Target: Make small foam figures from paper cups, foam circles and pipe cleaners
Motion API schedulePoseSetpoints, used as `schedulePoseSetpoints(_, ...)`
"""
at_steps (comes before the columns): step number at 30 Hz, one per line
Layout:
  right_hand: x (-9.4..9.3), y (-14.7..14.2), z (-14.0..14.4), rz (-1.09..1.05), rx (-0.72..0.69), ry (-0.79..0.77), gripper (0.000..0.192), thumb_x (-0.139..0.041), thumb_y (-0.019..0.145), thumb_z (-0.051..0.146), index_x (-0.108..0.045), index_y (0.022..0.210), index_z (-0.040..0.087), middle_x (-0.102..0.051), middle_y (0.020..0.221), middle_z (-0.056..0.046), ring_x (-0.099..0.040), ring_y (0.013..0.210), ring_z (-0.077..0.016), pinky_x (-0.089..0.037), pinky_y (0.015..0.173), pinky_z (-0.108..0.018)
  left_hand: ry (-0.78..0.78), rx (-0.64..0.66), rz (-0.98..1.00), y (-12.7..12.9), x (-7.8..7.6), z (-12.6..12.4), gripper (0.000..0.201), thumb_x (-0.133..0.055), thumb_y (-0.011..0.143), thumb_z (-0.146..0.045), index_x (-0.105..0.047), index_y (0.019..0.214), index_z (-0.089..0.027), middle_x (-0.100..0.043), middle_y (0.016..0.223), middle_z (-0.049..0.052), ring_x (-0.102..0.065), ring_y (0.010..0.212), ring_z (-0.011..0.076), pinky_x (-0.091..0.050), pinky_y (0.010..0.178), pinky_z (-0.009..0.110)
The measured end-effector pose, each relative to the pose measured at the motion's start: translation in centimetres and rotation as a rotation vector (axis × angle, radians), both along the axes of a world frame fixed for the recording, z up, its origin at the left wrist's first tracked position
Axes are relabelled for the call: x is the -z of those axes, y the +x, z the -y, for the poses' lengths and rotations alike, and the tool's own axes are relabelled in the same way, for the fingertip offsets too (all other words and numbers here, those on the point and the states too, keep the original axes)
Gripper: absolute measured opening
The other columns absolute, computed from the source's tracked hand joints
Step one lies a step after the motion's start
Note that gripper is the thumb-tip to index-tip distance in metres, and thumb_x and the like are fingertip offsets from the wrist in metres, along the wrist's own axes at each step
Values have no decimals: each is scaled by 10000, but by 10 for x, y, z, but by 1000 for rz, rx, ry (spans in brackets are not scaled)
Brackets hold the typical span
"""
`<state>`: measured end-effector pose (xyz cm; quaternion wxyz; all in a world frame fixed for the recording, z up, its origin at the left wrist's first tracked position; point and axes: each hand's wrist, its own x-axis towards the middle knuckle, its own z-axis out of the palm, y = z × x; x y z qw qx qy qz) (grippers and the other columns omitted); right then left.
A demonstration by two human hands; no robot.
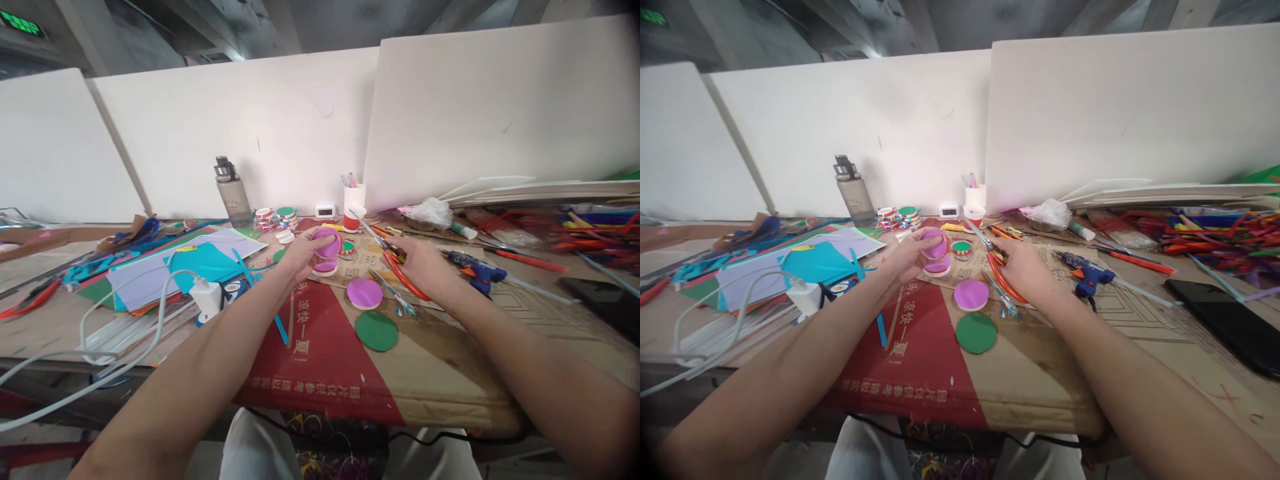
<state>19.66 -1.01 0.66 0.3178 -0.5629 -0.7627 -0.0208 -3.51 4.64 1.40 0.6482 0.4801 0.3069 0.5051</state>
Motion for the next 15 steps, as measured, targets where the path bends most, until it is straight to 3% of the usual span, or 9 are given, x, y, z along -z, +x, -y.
schedulePoseSetpoints(5, 1, 2, -2, 15, 24, 3, 265, -558, 830, 197, -747, 1013, 168, -765, 958, -105, -696, 827, -257, -498, 725, -313, 111, 0, -24, 6, 8, -2, 351, -876, 545, -221, -652, 803, -138, -710, 772, 14, -651, 676, 118, -501, 633, 219)
schedulePoseSetpoints(11, -1, 0, -1, -63, -21, 6, 347, -612, 825, 242, -721, 1150, 187, -756, 976, -99, -680, 828, -244, -488, 731, -305, 239, -99, -86, 12, 13, -1, 325, -856, 592, -308, -677, 818, -156, -693, 791, -1, -622, 713, 115, -480, 732, 252)
schedulePoseSetpoints(15, -3, -9, 5, -233, -109, -23, 392, -633, 830, 399, -720, 1144, 180, -719, 797, -54, -596, 636, -187, -458, 617, -286, 300, -165, -98, 14, 11, 5, 340, -848, 605, -330, -672, 845, -166, -680, 812, -2, -602, 756, 128, -475, 754, 265)
